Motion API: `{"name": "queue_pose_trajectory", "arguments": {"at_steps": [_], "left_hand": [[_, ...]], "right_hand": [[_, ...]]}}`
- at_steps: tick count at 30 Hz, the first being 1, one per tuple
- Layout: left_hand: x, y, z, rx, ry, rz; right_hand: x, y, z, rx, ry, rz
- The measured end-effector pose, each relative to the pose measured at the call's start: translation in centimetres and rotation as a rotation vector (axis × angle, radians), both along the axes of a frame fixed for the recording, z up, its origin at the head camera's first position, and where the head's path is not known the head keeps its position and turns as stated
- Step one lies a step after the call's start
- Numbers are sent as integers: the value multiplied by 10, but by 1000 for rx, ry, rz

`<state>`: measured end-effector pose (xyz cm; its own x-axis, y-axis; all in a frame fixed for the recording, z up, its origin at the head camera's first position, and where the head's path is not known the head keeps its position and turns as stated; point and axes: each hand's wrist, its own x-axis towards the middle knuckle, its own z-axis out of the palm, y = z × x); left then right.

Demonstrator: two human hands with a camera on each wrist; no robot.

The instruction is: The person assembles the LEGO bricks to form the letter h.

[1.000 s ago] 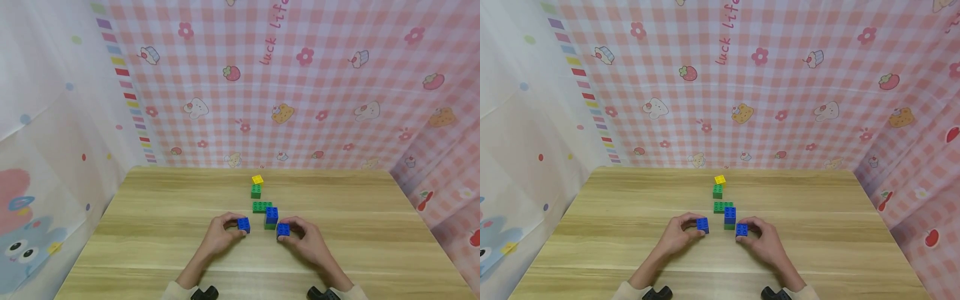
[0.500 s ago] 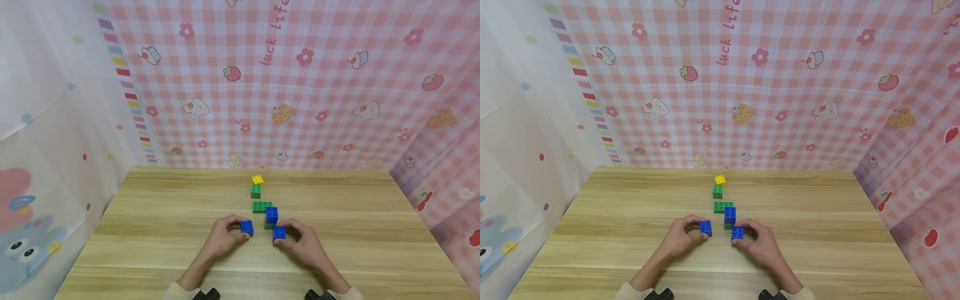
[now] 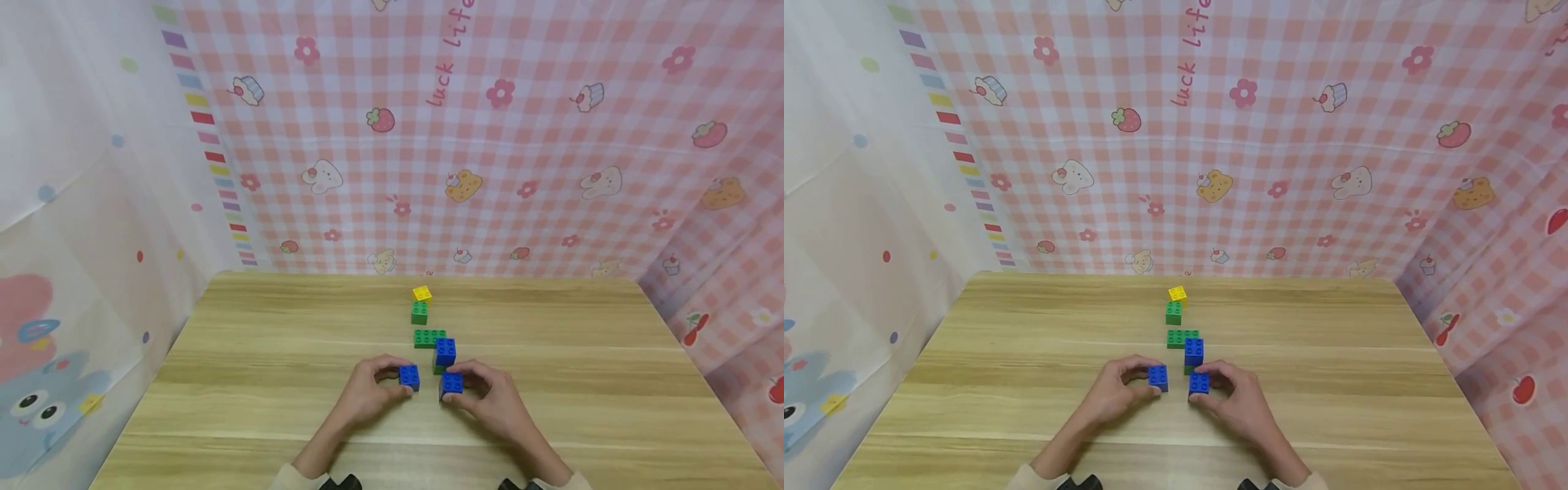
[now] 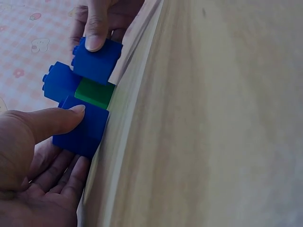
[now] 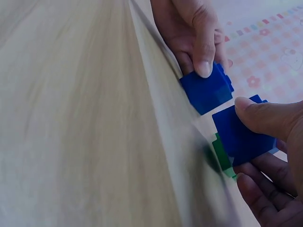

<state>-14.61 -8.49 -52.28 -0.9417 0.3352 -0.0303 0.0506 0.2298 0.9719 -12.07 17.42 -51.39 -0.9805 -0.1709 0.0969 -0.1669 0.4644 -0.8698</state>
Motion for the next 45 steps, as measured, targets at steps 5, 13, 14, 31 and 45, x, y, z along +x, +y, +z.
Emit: {"name": "queue_pose_trajectory", "arguments": {"at_steps": [5,13,14,31,45], "left_hand": [[1,2,0,-7,-3,-7],[4,4,3,-26,-10,-7],[4,4,3,-26,-10,-6],[2,5,2,-29,-9,-31],[-1,3,1,7,-27,-68]], "right_hand": [[2,-3,6,-35,1,18],[4,-9,15,-16,19,16],[4,-9,16,-14,25,14],[3,-26,31,14,47,57],[0,-36,34,-33,154,124]]}}
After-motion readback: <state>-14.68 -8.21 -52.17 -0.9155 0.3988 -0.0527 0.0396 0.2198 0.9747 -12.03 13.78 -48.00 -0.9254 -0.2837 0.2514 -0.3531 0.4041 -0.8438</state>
